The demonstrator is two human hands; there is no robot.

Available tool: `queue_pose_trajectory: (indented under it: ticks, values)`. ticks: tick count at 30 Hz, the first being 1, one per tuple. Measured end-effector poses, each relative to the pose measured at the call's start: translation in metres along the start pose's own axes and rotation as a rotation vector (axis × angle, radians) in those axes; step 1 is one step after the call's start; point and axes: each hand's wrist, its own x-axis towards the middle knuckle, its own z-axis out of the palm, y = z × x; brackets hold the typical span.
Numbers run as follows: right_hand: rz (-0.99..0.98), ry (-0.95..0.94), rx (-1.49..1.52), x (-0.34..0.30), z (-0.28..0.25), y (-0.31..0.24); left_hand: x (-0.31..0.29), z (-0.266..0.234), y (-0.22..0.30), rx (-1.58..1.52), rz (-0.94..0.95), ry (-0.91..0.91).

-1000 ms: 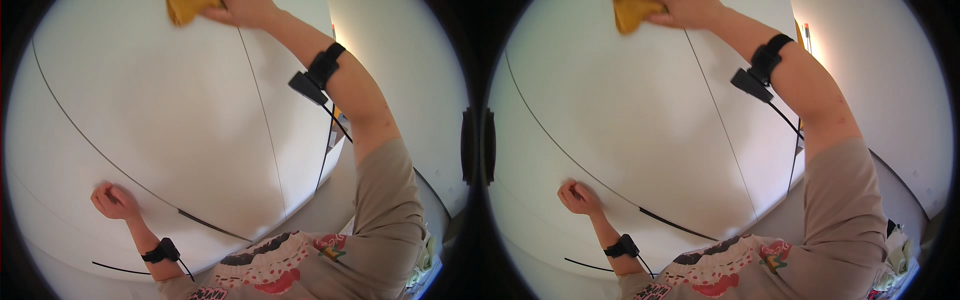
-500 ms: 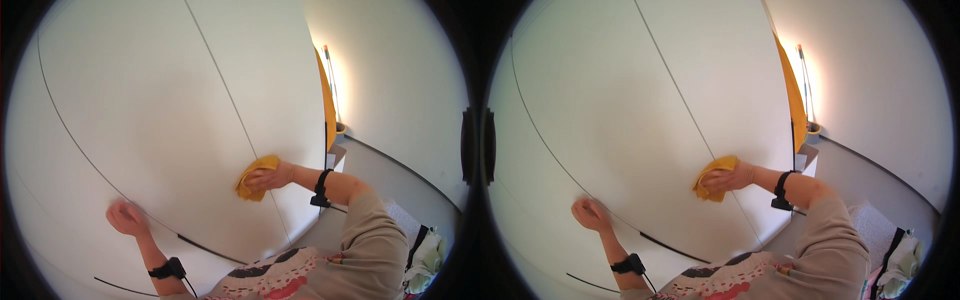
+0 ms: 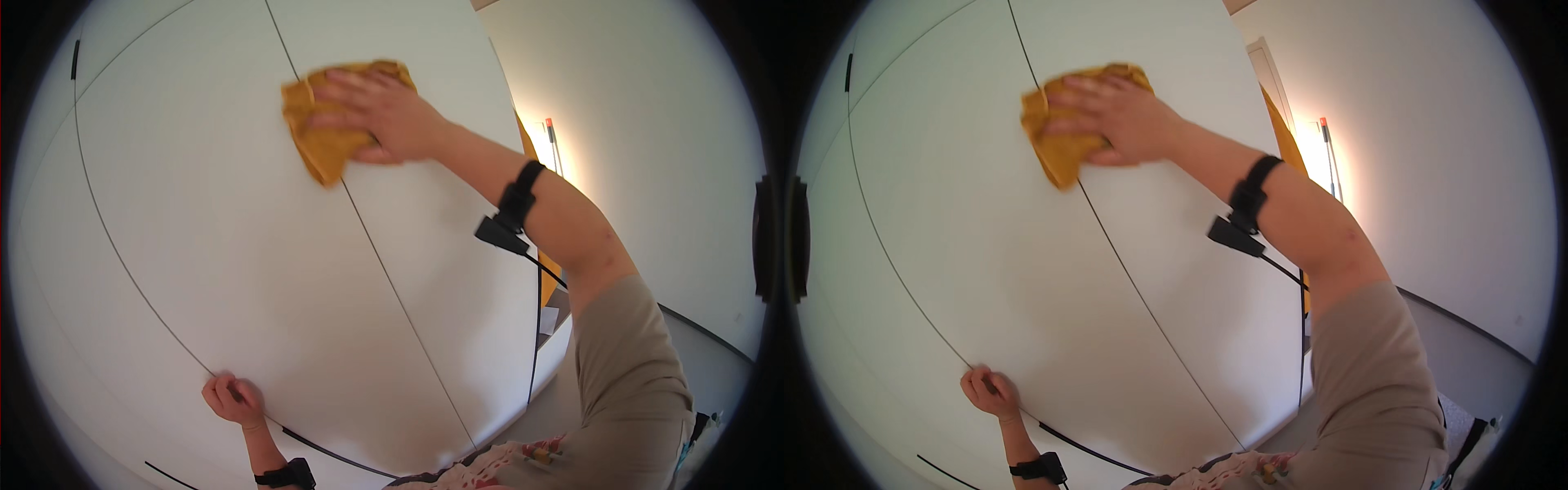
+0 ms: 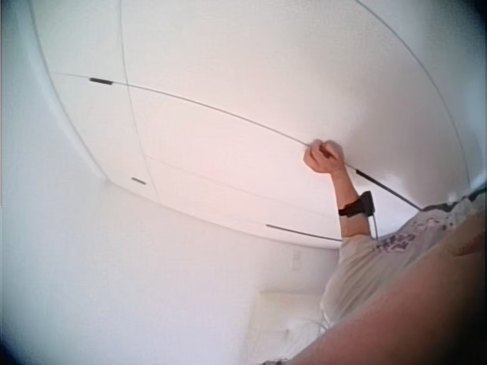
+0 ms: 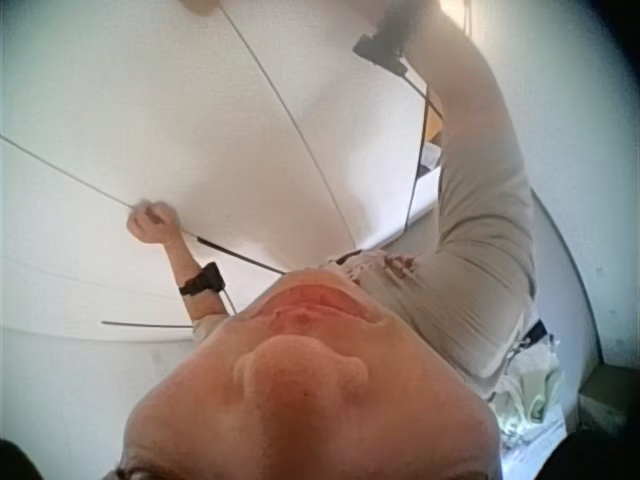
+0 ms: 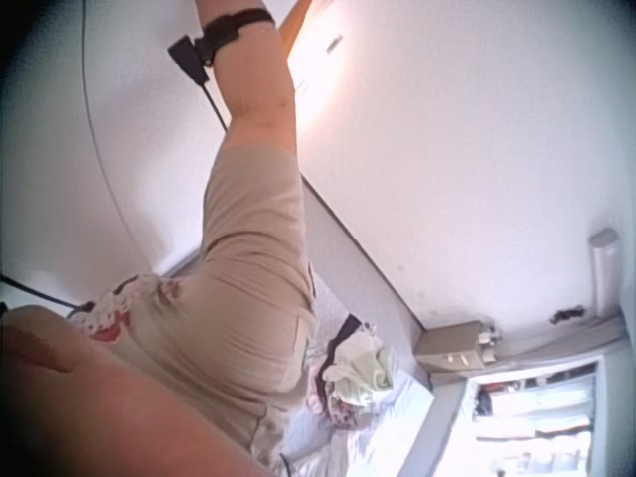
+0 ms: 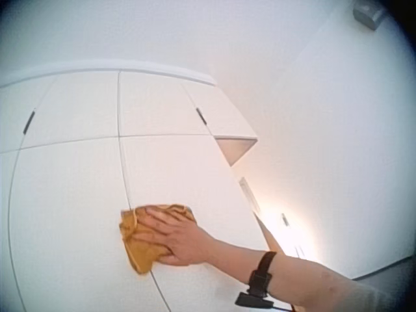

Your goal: Wiping the exterior surfaces of a white wardrobe with a yellow cloth.

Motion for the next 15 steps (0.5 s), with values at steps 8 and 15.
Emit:
queue_pose_trajectory:
  ticks: [8,15]
  values:
    - [0.348,0.09,-0.063,-0.018,0.034,-0.084,-0.01,-0.005,-0.011,0.015,-0.045,-0.057]
    - [-0.423,-0.456,0.25,-0.187,0.057,-0.235,0.004,0.0,0.005,-0.089,0.0,-0.036]
